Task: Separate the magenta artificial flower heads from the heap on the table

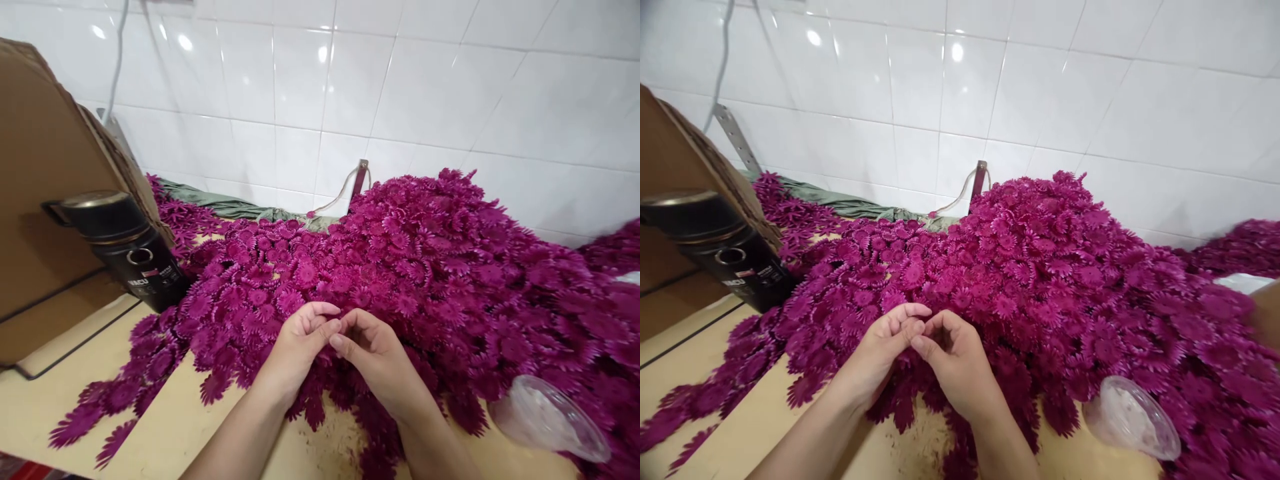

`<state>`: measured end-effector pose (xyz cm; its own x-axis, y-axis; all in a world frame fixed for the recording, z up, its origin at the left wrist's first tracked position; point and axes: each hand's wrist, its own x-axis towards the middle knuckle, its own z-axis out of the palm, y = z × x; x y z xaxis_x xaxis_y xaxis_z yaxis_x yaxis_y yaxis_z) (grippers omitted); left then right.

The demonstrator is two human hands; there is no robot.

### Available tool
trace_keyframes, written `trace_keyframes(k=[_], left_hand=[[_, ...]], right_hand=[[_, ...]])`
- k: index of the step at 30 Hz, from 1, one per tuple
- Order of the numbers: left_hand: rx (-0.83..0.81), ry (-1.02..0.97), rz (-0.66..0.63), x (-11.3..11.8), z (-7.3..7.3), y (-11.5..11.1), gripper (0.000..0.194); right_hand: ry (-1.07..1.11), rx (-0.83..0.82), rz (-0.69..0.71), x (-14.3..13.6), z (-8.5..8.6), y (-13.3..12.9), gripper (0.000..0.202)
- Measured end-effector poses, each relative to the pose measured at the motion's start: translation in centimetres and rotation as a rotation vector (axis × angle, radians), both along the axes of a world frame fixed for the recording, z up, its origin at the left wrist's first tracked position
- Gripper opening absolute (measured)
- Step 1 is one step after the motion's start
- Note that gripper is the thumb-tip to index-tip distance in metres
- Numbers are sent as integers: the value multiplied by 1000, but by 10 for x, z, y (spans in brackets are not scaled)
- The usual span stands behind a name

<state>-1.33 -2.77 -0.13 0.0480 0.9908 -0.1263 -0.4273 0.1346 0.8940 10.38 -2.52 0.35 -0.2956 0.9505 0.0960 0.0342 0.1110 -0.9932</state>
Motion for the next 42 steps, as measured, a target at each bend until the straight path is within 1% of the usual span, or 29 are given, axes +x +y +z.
trace_keyframes(k=[4, 6, 8, 9, 10, 11, 12, 14, 15, 16, 17, 18, 20, 21, 22, 23, 25, 27, 30, 32, 34, 36, 39, 42], left_hand=[[33, -40, -49, -2, 2, -2, 32], [75, 19, -64, -6, 4, -1, 30], [128, 138, -60, -12, 6, -1, 26], [151, 215, -60, -15, 6, 0, 24], [174, 299, -69, -19, 7, 0, 23], [205, 397, -97, -23, 7, 0, 24], [247, 509, -150, -26, 8, 0, 24], [353, 757, -272, -34, 12, 0, 25], [409, 872, -308, -38, 15, 2, 24], [460, 968, -314, -43, 18, 5, 22], [500, 1041, -290, -47, 21, 11, 20], [524, 1089, -240, -53, 24, 19, 20], [533, 1180, -114, -65, 27, 43, 22], [501, 1249, -36, -71, 27, 59, 25], [451, 1382, 39, -78, 25, 76, 27], [383, 1572, 69, -84, 23, 93, 29], [321, 1699, 114, -94, 13, 126, 29], [295, 1797, 148, -101, 2, 150, 27], [309, 1895, 188, -104, -13, 169, 27], [326, 1927, 207, -104, -19, 172, 28], [339, 1936, 214, -104, -21, 171, 30], [359, 1927, 214, -105, -20, 168, 29], [379, 1879, 214, -109, -14, 163, 25], [320, 1794, 252, -116, -5, 162, 23]], right_hand=[[-143, 137, -153, 8, 6, 2, 16], [-197, 216, -296, 21, 12, 9, 16], [-218, 283, -513, 40, 16, 20, 15], [-205, 304, -644, 51, 18, 27, 16], [-177, 315, -746, 62, 19, 33, 16], [-190, 331, -803, 72, 18, 39, 17], [-262, 350, -817, 81, 17, 44, 18], [-460, 440, -782, 93, 14, 50, 25], [-564, 503, -750, 96, 11, 50, 27], [-648, 567, -717, 97, 9, 50, 27], [-707, 620, -686, 98, 7, 49, 26], [-741, 651, -659, 97, 5, 47, 25], [-755, 655, -626, 96, 2, 42, 24], [-750, 644, -617, 95, 1, 40, 23], [-741, 635, -613, 95, 1, 37, 23], [-735, 628, -608, 96, 1, 35, 23], [-726, 619, -591, 97, 3, 31, 23], [-736, 605, -569, 98, 5, 27, 23], [-774, 586, -529, 101, 7, 23, 24], [-784, 582, -511, 102, 7, 22, 25], [-778, 578, -506, 103, 6, 21, 26], [-760, 578, -508, 104, 4, 21, 27], [-723, 588, -500, 103, 2, 19, 27], [-691, 571, -492, 102, 3, 15, 25]])
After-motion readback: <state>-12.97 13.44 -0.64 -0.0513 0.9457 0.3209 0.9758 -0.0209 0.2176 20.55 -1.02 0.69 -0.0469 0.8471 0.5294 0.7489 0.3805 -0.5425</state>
